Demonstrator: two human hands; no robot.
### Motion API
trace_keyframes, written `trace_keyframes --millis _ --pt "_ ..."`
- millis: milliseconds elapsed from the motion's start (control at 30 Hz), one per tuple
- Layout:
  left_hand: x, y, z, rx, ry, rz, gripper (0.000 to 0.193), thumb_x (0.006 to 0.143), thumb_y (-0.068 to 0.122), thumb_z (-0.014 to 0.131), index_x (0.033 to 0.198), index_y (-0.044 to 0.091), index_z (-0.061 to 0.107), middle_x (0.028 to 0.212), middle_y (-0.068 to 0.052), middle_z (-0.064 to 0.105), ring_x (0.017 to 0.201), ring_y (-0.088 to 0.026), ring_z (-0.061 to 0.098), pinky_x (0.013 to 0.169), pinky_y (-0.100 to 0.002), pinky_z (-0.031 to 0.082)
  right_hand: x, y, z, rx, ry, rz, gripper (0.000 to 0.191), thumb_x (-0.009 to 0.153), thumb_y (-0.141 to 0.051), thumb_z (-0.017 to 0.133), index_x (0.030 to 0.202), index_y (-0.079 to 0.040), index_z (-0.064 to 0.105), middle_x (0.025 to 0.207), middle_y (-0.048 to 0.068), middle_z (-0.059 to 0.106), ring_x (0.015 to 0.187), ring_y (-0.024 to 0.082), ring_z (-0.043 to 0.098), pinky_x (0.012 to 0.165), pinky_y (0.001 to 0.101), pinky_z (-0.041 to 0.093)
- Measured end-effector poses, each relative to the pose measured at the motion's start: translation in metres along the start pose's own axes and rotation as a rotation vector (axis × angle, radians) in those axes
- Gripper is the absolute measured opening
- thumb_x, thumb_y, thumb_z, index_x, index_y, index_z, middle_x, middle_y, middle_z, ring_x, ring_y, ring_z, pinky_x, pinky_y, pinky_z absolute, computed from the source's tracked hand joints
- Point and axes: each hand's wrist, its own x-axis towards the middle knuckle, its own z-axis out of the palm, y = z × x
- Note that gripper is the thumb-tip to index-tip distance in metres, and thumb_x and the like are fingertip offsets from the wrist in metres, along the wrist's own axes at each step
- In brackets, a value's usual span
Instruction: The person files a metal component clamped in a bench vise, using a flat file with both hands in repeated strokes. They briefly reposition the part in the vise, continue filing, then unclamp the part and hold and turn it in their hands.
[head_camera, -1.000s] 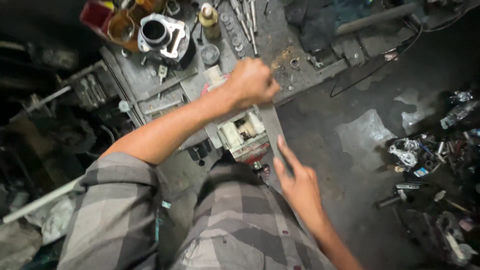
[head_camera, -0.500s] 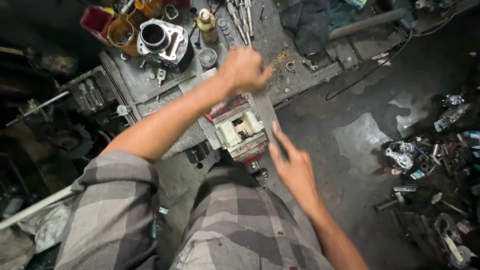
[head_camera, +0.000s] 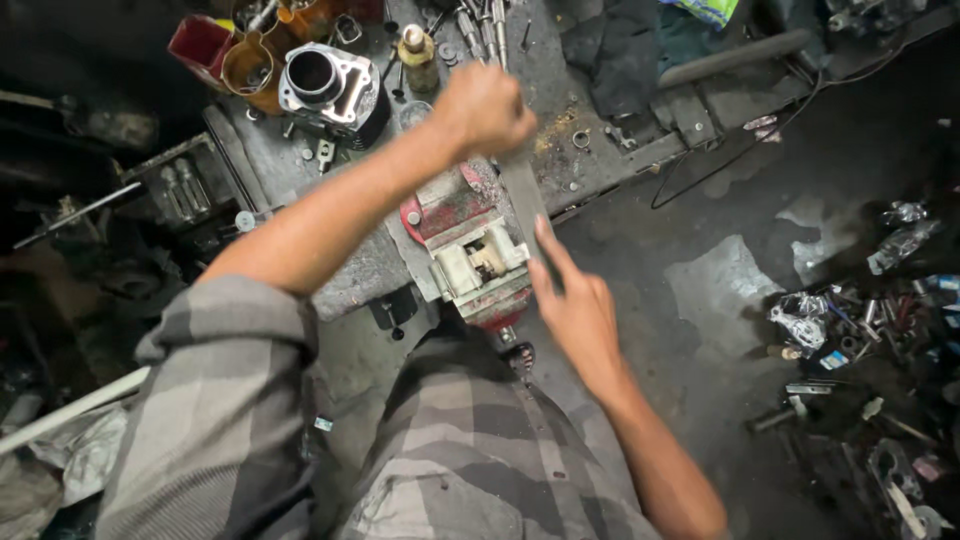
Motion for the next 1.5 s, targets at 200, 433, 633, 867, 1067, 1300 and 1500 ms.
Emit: trace_keyframes --millis 200,433,633,867,1067,1300,1500 --pt "-0.028 0.042 0.002 -0.015 -0.078 0.044 0.038 0.08 0.035 0.065 0.062 0.002 0.073 0.055 -0.022 0.064 0.05 -0.04 0.066 0.058 -0.05 0.059 -0.045 -0.011 -0.021 0.084 0.035 -0.118 0.051 0.1 -0.026 0.063 0.149 -0.027 0.053 0.1 0.029 0.068 0.078 0.048 0.065 0.062 0.044 0.053" --pt "-0.008 0.01 0.003 0.017 0.017 0.003 0.039 0.081 0.034 0.064 0.059 0.002 0.071 0.054 -0.022 0.062 0.049 -0.039 0.066 0.053 -0.049 0.057 -0.012 0.001 -0.004 0.109 -0.019 -0.004 0.049 0.099 -0.027 0.064 0.147 -0.027 0.055 0.107 0.026 0.068 0.087 0.046 0.066 0.064 0.0444 0.054" --pt "-0.027 0.036 0.003 0.013 -0.009 0.062 0.041 0.077 0.037 0.067 0.059 0.001 0.07 0.055 -0.024 0.062 0.05 -0.042 0.065 0.055 -0.05 0.057 -0.049 -0.007 -0.013 0.155 0.074 -0.173 0.05 0.101 -0.022 0.064 0.15 -0.021 0.054 0.12 0.025 0.069 0.108 0.045 0.065 0.08 0.0418 0.057" --pt "-0.013 0.0 0.019 0.002 -0.003 0.006 0.041 0.078 0.039 0.066 0.061 0.003 0.073 0.056 -0.023 0.064 0.053 -0.042 0.066 0.056 -0.052 0.056 -0.012 -0.003 -0.007 0.1 -0.031 -0.082 0.049 0.1 -0.023 0.064 0.148 -0.021 0.055 0.123 0.023 0.067 0.1 0.045 0.065 0.075 0.042 0.056" --pt "-0.004 0.023 -0.008 0.083 0.099 0.115 0.038 0.074 0.038 0.068 0.058 0.004 0.074 0.055 -0.022 0.065 0.049 -0.041 0.066 0.05 -0.053 0.054 -0.018 0.0 -0.012 0.198 0.084 -0.321 0.045 0.106 -0.018 0.062 0.15 -0.011 0.054 0.141 0.023 0.063 0.126 0.034 0.063 0.096 0.0417 0.054" --pt "-0.038 0.03 0.019 -0.107 -0.059 -0.015 0.035 0.079 0.033 0.065 0.062 0.003 0.074 0.055 -0.024 0.063 0.05 -0.042 0.065 0.055 -0.051 0.056 -0.044 -0.01 -0.013 0.112 -0.051 0.034 0.05 0.098 -0.023 0.063 0.147 -0.021 0.055 0.134 0.018 0.065 0.114 0.037 0.064 0.082 0.0381 0.057" --pt "-0.006 0.005 -0.001 0.059 0.041 0.044 0.038 0.081 0.033 0.064 0.059 0.002 0.071 0.055 -0.022 0.062 0.051 -0.04 0.065 0.054 -0.05 0.056 -0.005 -0.006 -0.013 -0.171 -0.209 0.308 0.053 0.105 -0.03 0.062 0.157 -0.034 0.05 0.101 0.033 0.067 0.095 0.05 0.058 0.078 0.0411 0.056"
